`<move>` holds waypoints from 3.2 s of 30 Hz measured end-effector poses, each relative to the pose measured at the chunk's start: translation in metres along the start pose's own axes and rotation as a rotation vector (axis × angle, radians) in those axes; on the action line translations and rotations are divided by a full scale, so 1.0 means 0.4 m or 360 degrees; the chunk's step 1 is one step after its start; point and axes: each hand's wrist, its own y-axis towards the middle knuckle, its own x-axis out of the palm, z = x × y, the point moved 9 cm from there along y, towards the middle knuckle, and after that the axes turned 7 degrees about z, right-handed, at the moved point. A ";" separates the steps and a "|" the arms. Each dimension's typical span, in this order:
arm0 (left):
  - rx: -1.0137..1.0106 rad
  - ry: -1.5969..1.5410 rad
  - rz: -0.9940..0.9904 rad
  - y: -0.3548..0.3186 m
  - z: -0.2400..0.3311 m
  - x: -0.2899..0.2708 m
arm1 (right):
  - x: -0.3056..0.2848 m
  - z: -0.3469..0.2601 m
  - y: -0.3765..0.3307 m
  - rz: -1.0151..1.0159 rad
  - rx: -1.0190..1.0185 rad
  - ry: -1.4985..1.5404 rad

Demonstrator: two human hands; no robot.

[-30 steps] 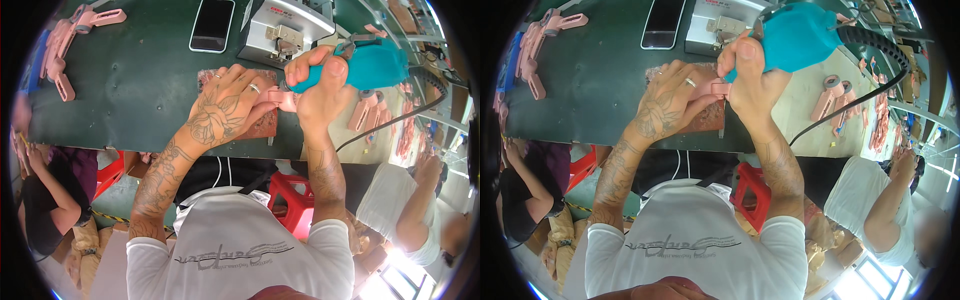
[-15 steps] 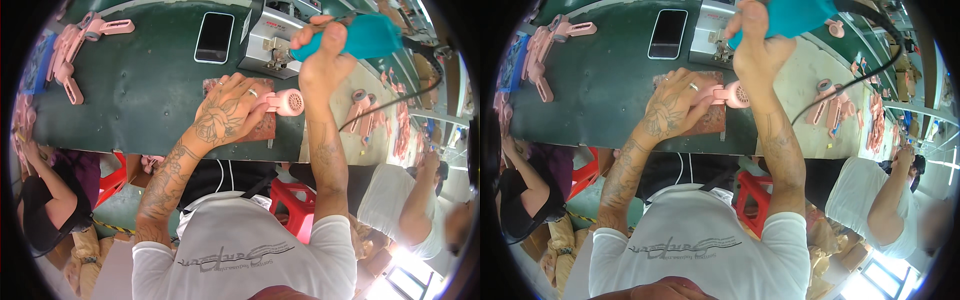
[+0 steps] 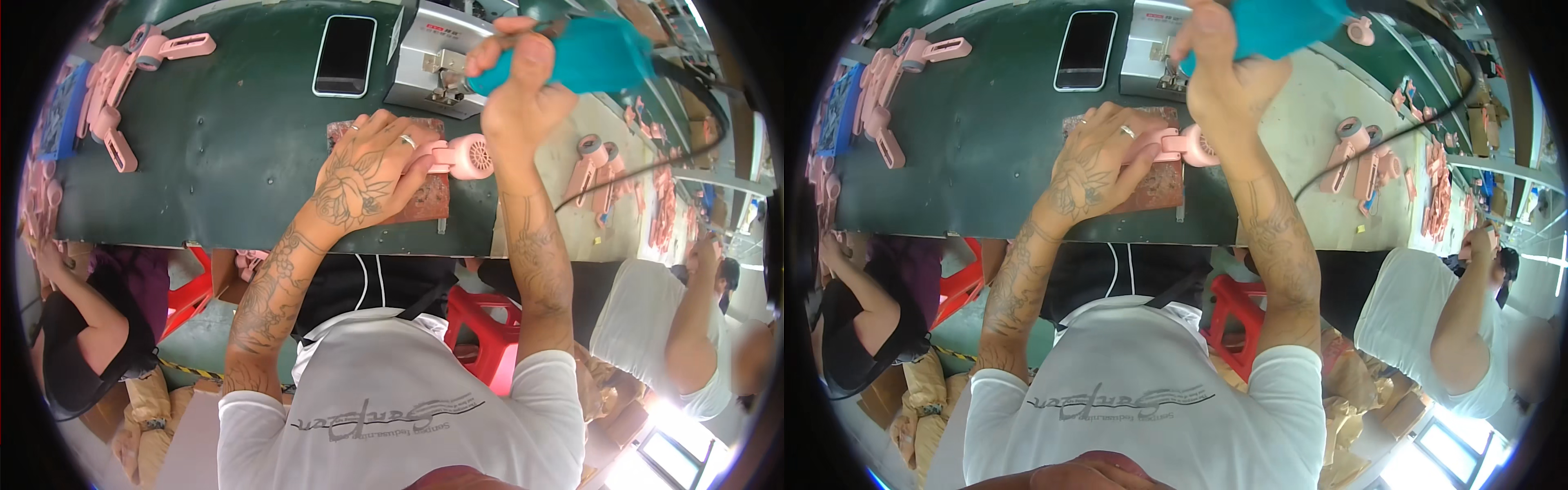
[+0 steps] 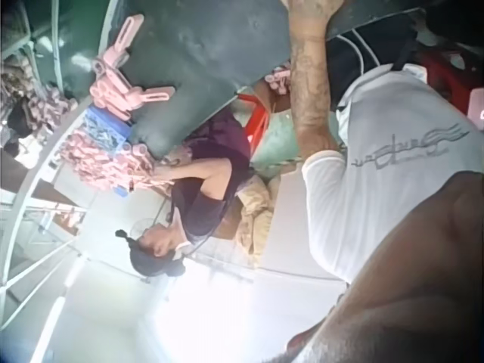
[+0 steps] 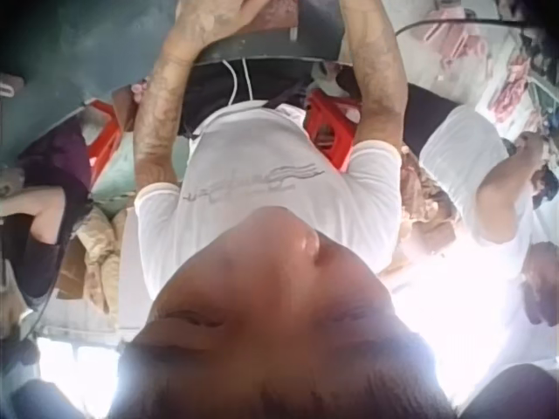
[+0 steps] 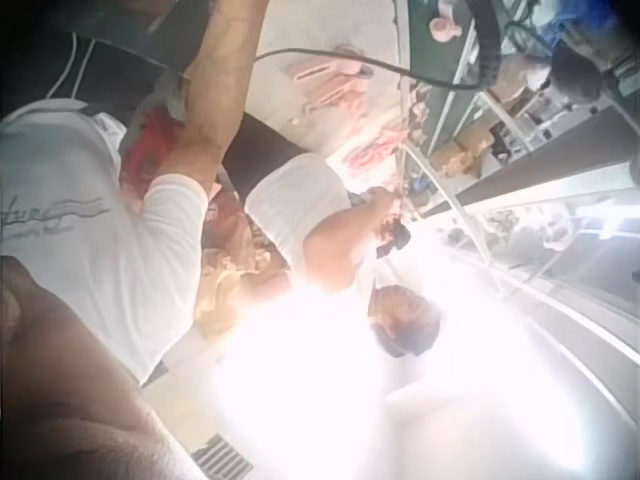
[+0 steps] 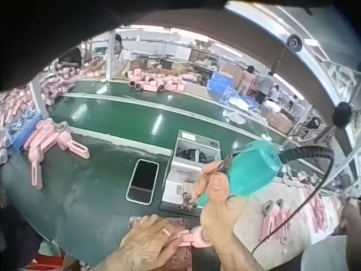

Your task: Assembling small portable fans using an electric screwdriver on a factory assembly line.

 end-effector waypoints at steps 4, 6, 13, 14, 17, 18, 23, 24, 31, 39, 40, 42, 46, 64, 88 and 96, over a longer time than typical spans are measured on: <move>0.0022 0.0030 0.0032 -0.001 -0.002 0.005 | 0.006 0.051 -0.005 0.0025 -0.0037 0.0308; 0.0095 -0.0035 0.0056 0.007 0.020 0.001 | -0.009 0.060 -0.002 0.0031 0.0032 0.0345; 0.0072 0.0045 0.0028 -0.012 -0.005 0.006 | -0.044 0.038 -0.077 0.0163 0.0596 0.0259; 0.0065 0.0011 0.0035 -0.011 0.003 0.003 | -0.065 0.013 -0.087 0.0140 0.0596 0.0185; 0.0046 0.0027 0.0008 0.000 0.008 -0.004 | -0.080 -0.020 -0.100 0.0041 0.0589 0.0264; 0.0051 0.0046 0.0039 -0.012 0.006 -0.002 | -0.082 -0.017 -0.118 0.0047 0.0612 0.0260; 0.0065 0.0083 -0.0002 -0.003 0.002 0.003 | -0.074 -0.017 -0.132 -0.0035 0.0525 0.0365; 0.0065 0.0092 -0.0005 -0.001 0.003 0.004 | -0.077 -0.014 -0.134 -0.0026 0.0529 0.0363; 0.0069 0.0066 0.0004 -0.006 0.007 0.006 | -0.063 -0.001 -0.160 -0.0078 0.0607 0.0210; 0.0024 -0.0007 -0.0037 0.012 0.015 -0.001 | -0.050 0.005 -0.165 -0.0079 0.0602 0.0311; 0.0029 0.0000 -0.0038 0.013 0.016 -0.002 | -0.051 0.005 -0.163 -0.0074 0.0598 0.0316; 0.0125 0.0118 0.0075 0.012 0.027 -0.025 | -0.039 0.008 -0.163 -0.0114 0.0607 0.0341; 0.0258 0.0132 0.0224 -0.018 0.019 -0.044 | -0.049 0.060 -0.212 -0.0079 0.0652 0.0066; -0.0483 0.0793 0.1034 -0.116 -0.142 -0.405 | -0.339 -0.179 -0.396 0.0299 0.0855 0.0515; 0.0139 -0.0292 0.0055 0.291 0.270 0.351 | -0.462 -0.213 -0.455 0.0449 0.0897 0.0282; 0.0256 -0.0024 0.0079 0.053 0.161 0.015 | -0.361 -0.159 -0.369 0.0294 0.0863 0.0269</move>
